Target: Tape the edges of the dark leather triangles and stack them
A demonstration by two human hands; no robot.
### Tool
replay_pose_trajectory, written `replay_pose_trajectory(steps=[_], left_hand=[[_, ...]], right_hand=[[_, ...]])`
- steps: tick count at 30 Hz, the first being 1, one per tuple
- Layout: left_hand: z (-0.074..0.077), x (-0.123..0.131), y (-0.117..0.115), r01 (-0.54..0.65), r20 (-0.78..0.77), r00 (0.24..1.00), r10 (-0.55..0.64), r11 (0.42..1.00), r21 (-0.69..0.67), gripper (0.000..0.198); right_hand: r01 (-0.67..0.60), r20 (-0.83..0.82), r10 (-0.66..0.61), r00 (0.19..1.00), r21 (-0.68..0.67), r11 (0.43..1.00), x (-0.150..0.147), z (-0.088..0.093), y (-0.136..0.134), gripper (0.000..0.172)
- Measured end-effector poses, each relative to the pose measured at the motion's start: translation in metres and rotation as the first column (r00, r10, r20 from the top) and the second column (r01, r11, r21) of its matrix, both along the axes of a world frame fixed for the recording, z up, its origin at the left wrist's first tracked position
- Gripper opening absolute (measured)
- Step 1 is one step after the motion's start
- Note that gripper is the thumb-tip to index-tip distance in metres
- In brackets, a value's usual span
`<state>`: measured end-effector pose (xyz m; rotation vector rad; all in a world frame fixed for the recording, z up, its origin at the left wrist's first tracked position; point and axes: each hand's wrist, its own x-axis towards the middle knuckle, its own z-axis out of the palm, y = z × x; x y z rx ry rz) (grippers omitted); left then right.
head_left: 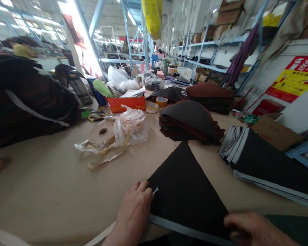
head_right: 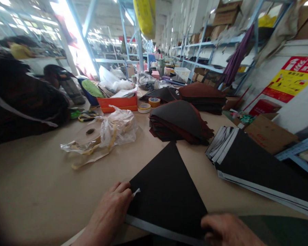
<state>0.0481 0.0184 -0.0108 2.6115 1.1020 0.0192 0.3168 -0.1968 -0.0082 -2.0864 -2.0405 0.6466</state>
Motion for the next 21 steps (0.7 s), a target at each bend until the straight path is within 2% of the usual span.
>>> replay_pose_trajectory(steps=[1, 2, 5, 7, 9, 12, 15, 17, 19, 21], left_hand=[[-0.001, 0.000, 0.000, 0.004, 0.012, 1.000, -0.004, 1.000, 0.006, 0.027], [-0.003, 0.000, 0.000, 0.007, 0.027, 1.000, -0.007, 1.000, 0.013, 0.028], [-0.005, 0.000, -0.001, 0.002, 0.057, 0.998, -0.004, 1.000, 0.028, 0.027], [-0.005, 0.000, -0.002, -0.005, 0.063, 0.998, 0.003, 1.000, 0.029, 0.027], [-0.004, -0.002, -0.003, -0.006, 0.063, 0.998, 0.005, 1.000, 0.013, 0.029], [-0.005, -0.006, -0.001, 0.002, 0.084, 0.996, 0.001, 0.999, -0.033, 0.033], [-0.003, -0.008, 0.001, -0.001, 0.151, 0.988, 0.016, 0.995, -0.101, 0.029], [0.002, -0.006, -0.001, -0.029, 0.195, 0.978, 0.071, 0.977, -0.210, 0.026], [0.009, 0.000, -0.007, -0.046, 0.235, 0.962, 0.142, 0.927, -0.372, 0.027], [0.019, 0.008, -0.015, -0.028, 0.278, 0.939, 0.205, 0.847, -0.530, 0.029]], right_hand=[[0.085, -0.003, -0.085, 0.996, 0.048, 0.995, 0.008, 0.005, 0.013, 0.026], [0.116, -0.006, -0.116, 0.993, 0.078, 0.990, 0.017, 0.009, 0.029, 0.031], [0.070, 0.045, -0.078, 0.996, 0.169, 0.983, 0.041, 0.010, 0.086, 0.041], [0.047, 0.111, -0.066, 0.992, 0.169, 0.984, 0.047, 0.004, 0.119, 0.044], [0.047, 0.164, -0.070, 0.984, 0.142, 0.989, 0.046, -0.003, 0.138, 0.042], [0.075, 0.185, -0.093, 0.978, 0.106, 0.992, 0.037, -0.010, 0.135, 0.038], [0.098, 0.165, -0.110, 0.980, 0.078, 0.992, 0.028, -0.016, 0.105, 0.037], [0.110, 0.142, -0.118, 0.983, 0.065, 0.992, 0.024, -0.020, 0.084, 0.039], [0.132, 0.100, -0.137, 0.985, 0.056, 0.990, 0.021, -0.020, 0.070, 0.040], [0.184, -0.003, -0.184, 0.983, 0.059, 0.981, 0.016, -0.013, 0.067, 0.039]])
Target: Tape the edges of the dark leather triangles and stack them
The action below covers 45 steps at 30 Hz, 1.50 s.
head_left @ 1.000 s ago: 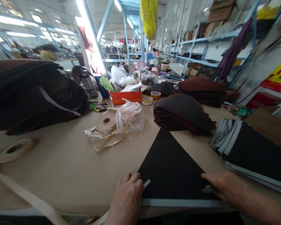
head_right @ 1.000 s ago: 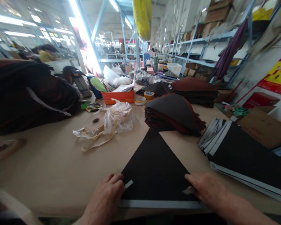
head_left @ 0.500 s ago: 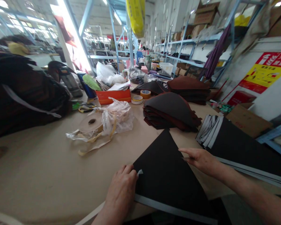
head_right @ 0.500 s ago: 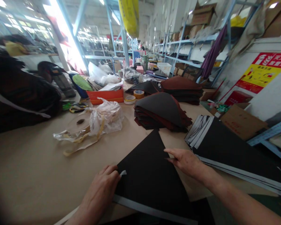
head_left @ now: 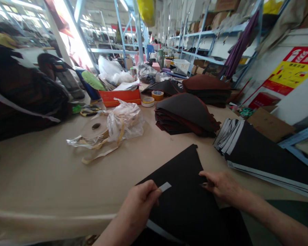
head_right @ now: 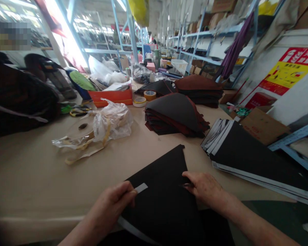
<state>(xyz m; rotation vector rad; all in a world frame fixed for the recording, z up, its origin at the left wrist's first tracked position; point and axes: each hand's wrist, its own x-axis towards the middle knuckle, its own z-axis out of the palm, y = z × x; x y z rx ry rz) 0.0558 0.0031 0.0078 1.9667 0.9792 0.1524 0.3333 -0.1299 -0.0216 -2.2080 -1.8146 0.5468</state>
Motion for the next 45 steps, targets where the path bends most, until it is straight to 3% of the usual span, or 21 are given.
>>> replay_pose_trajectory(steps=[3, 6, 9, 11, 17, 21, 24, 28, 32, 38, 45], left_hand=[[0.012, 0.013, -0.010, -0.015, 0.096, 0.995, 0.035, 0.978, -0.207, 0.026], [0.015, 0.022, -0.014, -0.045, 0.118, 0.990, 0.081, 0.959, -0.280, 0.026], [0.013, 0.025, -0.016, -0.060, 0.122, 0.988, 0.096, 0.959, -0.276, 0.027], [0.009, 0.025, -0.017, -0.056, 0.128, 0.987, 0.094, 0.961, -0.272, 0.028], [-0.001, 0.027, -0.015, -0.075, 0.072, 0.993, 0.094, 0.970, -0.231, 0.025], [-0.003, 0.026, -0.008, -0.065, 0.037, 0.997, 0.071, 0.987, -0.146, 0.026], [-0.003, 0.015, 0.003, -0.053, -0.017, 0.999, 0.052, 0.994, -0.091, 0.027], [-0.010, -0.012, 0.022, -0.049, -0.080, 0.996, 0.043, 0.996, -0.069, 0.032], [-0.023, -0.035, 0.038, -0.068, -0.114, 0.992, 0.057, 0.994, -0.090, 0.038], [-0.026, -0.037, 0.046, -0.056, -0.198, 0.979, 0.044, 0.997, -0.057, 0.038], [-0.027, -0.036, 0.046, -0.043, -0.235, 0.972, 0.029, 0.997, -0.057, 0.037]], right_hand=[[0.098, -0.297, -0.080, 0.951, 0.048, 0.994, -0.013, 0.021, 0.012, 0.032], [0.080, -0.601, -0.067, 0.796, -0.004, 0.997, -0.033, 0.039, 0.030, 0.026], [0.000, -0.749, -0.055, 0.660, -0.074, 0.997, -0.051, 0.043, 0.044, 0.022], [-0.028, -0.770, -0.054, 0.636, -0.093, 0.995, -0.059, 0.040, 0.052, 0.018], [-0.067, -0.757, -0.064, 0.650, -0.141, 0.988, -0.066, 0.033, 0.066, 0.009], [-0.058, -0.779, -0.030, 0.627, -0.085, 0.995, -0.059, 0.029, 0.070, 0.012], [0.085, -0.691, -0.108, 0.715, -0.067, 0.994, -0.029, 0.021, 0.079, 0.011], [0.328, -0.523, -0.288, 0.802, -0.017, 0.944, 0.035, 0.011, 0.101, 0.010], [0.403, -0.403, -0.371, 0.837, -0.007, 0.915, 0.071, 0.003, 0.123, 0.010], [0.413, -0.252, -0.408, 0.877, -0.035, 0.910, 0.067, -0.001, 0.139, 0.008], [0.374, -0.175, -0.371, 0.912, -0.014, 0.927, 0.067, -0.004, 0.136, 0.006]])
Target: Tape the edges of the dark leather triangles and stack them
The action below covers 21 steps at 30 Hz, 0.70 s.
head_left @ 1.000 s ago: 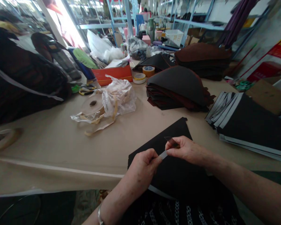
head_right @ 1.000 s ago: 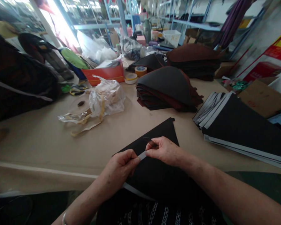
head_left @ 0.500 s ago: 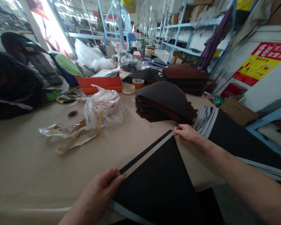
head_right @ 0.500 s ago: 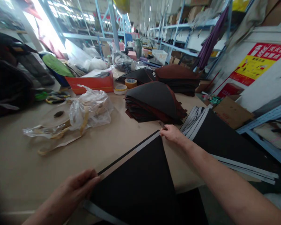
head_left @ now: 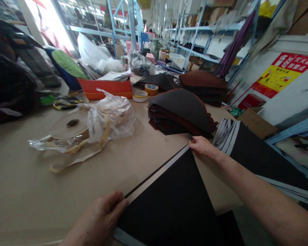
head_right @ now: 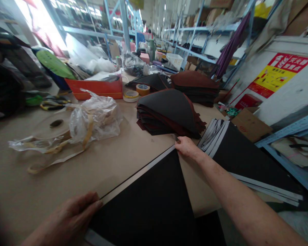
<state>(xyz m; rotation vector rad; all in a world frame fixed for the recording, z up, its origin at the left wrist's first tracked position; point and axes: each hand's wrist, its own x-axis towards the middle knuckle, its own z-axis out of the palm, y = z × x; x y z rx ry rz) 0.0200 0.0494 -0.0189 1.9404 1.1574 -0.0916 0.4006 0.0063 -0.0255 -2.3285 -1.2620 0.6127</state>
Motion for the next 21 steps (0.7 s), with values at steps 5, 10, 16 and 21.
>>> replay_pose_trajectory(steps=[5, 10, 16, 21], left_hand=[[0.002, 0.002, -0.001, 0.019, -0.030, 0.999, -0.019, 1.000, -0.004, 0.036], [0.000, 0.003, 0.004, 0.030, -0.041, 0.999, -0.030, 1.000, 0.007, 0.036], [0.001, 0.005, 0.006, 0.022, -0.058, 0.998, -0.022, 1.000, 0.011, 0.035], [0.004, 0.008, 0.006, 0.029, -0.074, 0.997, -0.028, 1.000, 0.011, 0.035]], right_hand=[[-0.029, 0.035, 0.029, 0.999, 0.005, 1.000, 0.002, -0.004, -0.002, 0.009], [-0.032, 0.082, 0.033, 0.996, -0.012, 0.999, 0.004, -0.007, 0.000, 0.011], [-0.034, 0.138, 0.040, 0.990, -0.043, 0.999, 0.001, 0.000, 0.002, 0.013], [-0.046, 0.185, 0.058, 0.981, -0.067, 0.997, -0.003, 0.004, 0.004, 0.013]])
